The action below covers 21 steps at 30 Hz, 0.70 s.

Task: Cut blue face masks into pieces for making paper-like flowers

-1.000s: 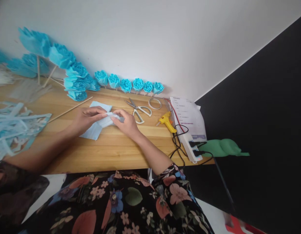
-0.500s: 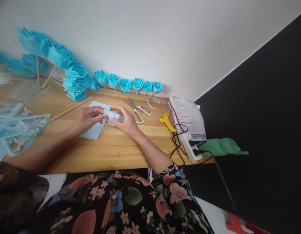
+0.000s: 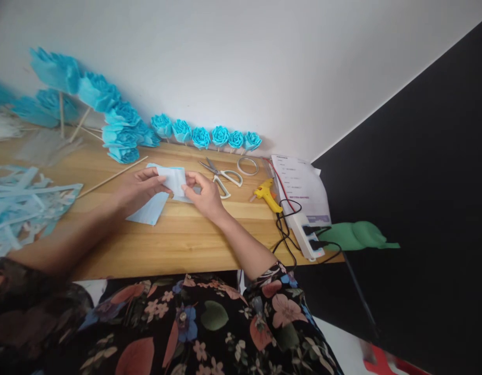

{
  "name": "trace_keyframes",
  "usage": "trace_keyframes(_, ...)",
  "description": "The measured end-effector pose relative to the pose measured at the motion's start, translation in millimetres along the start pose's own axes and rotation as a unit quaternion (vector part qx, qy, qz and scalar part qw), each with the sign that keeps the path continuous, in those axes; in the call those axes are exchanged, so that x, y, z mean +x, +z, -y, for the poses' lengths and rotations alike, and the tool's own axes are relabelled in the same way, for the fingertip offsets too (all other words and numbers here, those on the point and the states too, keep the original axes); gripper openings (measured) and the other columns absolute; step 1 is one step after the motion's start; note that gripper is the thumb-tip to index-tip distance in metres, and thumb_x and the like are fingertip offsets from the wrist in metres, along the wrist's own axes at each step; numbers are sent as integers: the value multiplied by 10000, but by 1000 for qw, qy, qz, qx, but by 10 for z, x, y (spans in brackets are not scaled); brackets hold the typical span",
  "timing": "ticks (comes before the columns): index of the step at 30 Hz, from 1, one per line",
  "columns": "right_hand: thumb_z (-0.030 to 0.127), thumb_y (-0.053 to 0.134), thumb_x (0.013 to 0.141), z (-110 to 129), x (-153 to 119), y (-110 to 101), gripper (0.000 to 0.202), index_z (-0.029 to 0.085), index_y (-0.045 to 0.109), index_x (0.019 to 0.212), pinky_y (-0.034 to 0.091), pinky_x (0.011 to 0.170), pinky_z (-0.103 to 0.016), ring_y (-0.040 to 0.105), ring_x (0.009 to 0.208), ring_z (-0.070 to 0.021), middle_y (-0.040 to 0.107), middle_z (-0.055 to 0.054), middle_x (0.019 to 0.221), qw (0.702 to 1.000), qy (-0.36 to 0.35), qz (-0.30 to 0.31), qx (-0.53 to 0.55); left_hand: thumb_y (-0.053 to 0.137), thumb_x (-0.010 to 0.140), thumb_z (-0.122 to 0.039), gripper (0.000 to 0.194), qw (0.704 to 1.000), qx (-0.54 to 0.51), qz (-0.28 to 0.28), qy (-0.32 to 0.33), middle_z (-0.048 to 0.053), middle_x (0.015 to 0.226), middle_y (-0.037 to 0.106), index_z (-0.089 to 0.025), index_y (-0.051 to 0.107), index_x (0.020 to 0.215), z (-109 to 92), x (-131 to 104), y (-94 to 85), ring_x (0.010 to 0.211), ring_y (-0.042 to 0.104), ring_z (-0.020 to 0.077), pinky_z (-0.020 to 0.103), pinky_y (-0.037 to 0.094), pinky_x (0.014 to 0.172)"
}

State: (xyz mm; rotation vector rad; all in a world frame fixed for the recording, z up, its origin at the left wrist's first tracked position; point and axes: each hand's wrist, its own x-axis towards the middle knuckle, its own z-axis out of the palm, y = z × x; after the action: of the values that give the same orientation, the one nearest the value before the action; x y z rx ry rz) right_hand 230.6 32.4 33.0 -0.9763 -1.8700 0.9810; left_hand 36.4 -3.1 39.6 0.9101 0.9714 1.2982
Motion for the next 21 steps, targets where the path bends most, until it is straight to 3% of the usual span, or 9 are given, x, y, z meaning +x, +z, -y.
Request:
trace_keyframes(4, 307, 648, 815, -11, -8, 17, 329, 197, 670, 1124, 530, 857, -328, 694, 869, -185, 740, -30, 914, 1000, 3, 21, 6, 827, 656, -432, 284, 995, 102, -6, -4, 36, 705, 717, -172, 726, 709, -44, -33, 7, 636, 626, 161, 286, 514, 660)
trace_keyframes(11, 422, 704, 816, 35, -18, -18, 479, 235, 627, 1250, 534, 870, -337, 671, 921, -188, 708, -32, 991, 999, -22, 33, 3, 799, 653, -394, 225, 981, 196, 5, -8, 22, 658, 712, -195, 697, 630, -114, -91, 83, 634, 625, 175, 293, 520, 658)
trace_keyframes(17, 414, 611, 895, 15, -30, -17, 305, 237, 680, 1134, 538, 819, -314, 679, 858, -171, 720, -18, 913, 999, 0, -29, 13, 791, 684, -369, 205, 982, 188, 26, 7, 34, 632, 700, -197, 698, 621, -75, -75, 60, 602, 623, 180, 292, 513, 612)
trace_keyframes(21, 390, 554, 918, -78, 31, -36, 270, 216, 665, 1091, 533, 850, -315, 693, 875, -169, 731, -33, 906, 995, 15, -92, 39, 807, 687, -394, 234, 986, 168, 6, 17, 39, 640, 705, -194, 698, 632, -27, -39, 2, 603, 640, 188, 303, 529, 619)
